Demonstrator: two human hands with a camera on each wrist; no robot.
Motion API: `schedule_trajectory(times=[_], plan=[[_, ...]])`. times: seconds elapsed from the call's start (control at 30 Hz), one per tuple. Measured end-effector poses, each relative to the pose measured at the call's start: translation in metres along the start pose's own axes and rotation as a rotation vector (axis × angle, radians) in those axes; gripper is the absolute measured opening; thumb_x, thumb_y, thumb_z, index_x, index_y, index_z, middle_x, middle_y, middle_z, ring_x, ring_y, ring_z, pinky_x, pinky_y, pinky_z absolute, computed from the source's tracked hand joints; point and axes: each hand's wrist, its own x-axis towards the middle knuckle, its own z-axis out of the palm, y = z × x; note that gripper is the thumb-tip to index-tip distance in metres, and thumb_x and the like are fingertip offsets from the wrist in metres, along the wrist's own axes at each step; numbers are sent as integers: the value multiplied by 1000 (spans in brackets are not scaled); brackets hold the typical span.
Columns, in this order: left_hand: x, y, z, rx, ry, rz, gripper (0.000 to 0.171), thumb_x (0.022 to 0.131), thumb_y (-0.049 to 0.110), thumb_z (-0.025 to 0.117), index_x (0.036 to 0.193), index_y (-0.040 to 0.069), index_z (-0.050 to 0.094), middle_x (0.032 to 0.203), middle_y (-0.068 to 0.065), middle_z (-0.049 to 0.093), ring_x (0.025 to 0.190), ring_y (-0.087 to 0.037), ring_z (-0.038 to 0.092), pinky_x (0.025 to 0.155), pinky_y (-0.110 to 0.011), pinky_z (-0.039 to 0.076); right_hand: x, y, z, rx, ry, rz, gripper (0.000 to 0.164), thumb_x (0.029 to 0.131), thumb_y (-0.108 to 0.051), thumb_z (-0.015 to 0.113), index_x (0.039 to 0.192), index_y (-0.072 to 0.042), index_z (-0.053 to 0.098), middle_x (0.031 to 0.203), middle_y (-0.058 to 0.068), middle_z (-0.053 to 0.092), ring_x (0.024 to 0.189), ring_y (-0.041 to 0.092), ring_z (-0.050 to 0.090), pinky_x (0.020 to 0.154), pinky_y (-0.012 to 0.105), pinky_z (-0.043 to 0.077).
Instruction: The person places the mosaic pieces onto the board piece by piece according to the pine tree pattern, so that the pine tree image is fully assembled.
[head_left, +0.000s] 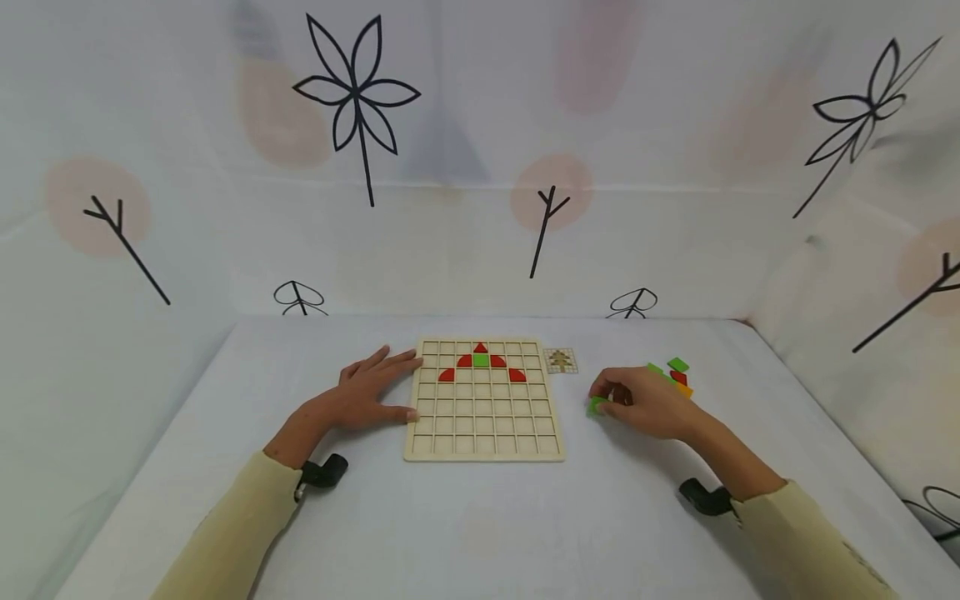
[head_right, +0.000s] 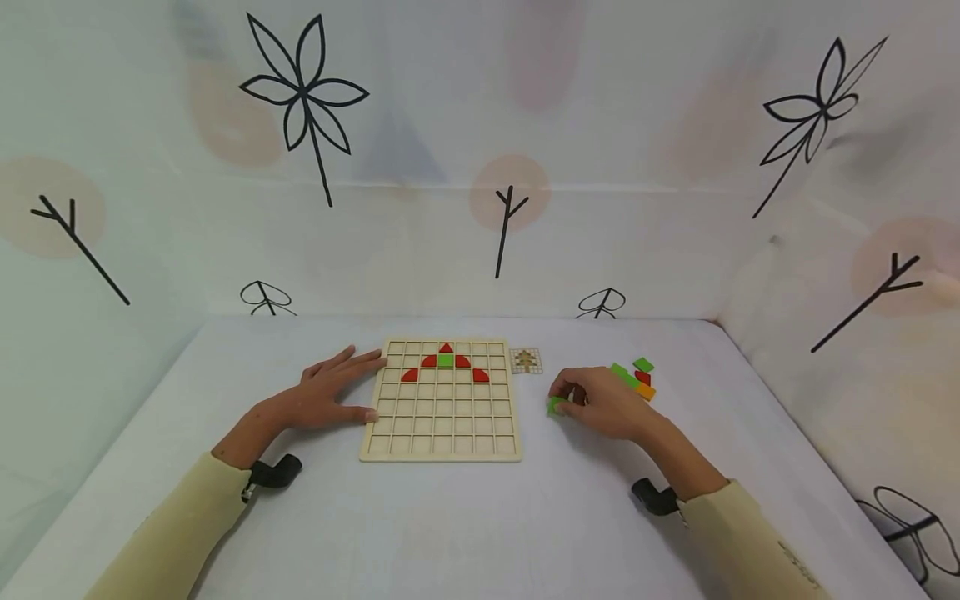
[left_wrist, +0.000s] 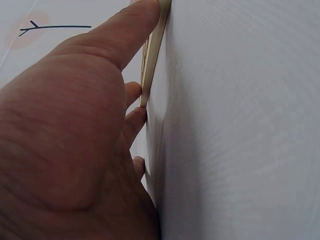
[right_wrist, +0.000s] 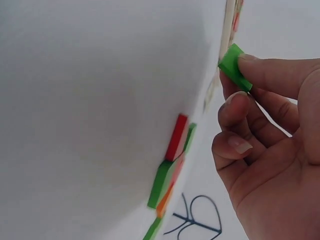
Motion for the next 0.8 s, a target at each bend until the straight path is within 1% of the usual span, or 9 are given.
schedule_trajectory(times=[0.1, 0.27, 0.4, 0.57, 0.7, 0.8], plan=[[0, 1, 0, -1, -1, 1, 94, 93, 65, 72, 169, 29, 30, 178, 3, 20, 165, -38, -1, 123, -71, 7, 8, -9, 1, 11, -1, -5, 13, 96, -8, 77, 105, -17, 75, 88, -10, 67, 75, 11, 58, 66, 25, 49], [-2, 2, 0, -4, -6, -2, 93, 94, 64, 72, 169, 29, 30, 178, 3, 20, 165, -38, -1, 123, -72, 7, 24, -20, 4, 45, -23, -38, 11, 97, -7, 75, 108, -12, 75, 91, -7, 68, 78, 13, 59, 65, 27, 49], [-2, 2, 0, -6, 6, 7, 93, 94, 63, 72, 169, 27, 32, 177, 1, 21, 164, -40, 0, 122, -72, 8, 38, -27, 7, 33, -15, -58, 13, 97, -6, 75, 110, -10, 75, 94, -6, 69, 80, 14, 59, 66, 27, 50], [-3, 2, -2, -6, 11, 4, 93, 94, 63, 72, 169, 27, 32, 178, 2, 21, 164, -39, 1, 122, -71, 8, 56, -41, 9, 40, -5, -95, 14, 98, -6, 75, 112, -7, 74, 98, -4, 70, 82, 15, 59, 68, 28, 49], [-3, 2, -2, -15, 11, 10, 92, 94, 63, 72, 169, 26, 33, 177, 1, 22, 164, -40, 1, 122, -72, 8, 68, -52, 12, 67, 6, -108, 14, 98, -6, 75, 112, -7, 74, 98, -3, 71, 79, 16, 59, 66, 29, 49], [-3, 2, -1, -17, 14, 15, 93, 94, 63, 73, 169, 26, 33, 177, 1, 22, 164, -41, 2, 121, -72, 8, 75, -59, 17, 87, 23, -106, 14, 97, -7, 76, 111, -10, 74, 98, -4, 72, 78, 15, 59, 66, 29, 49]])
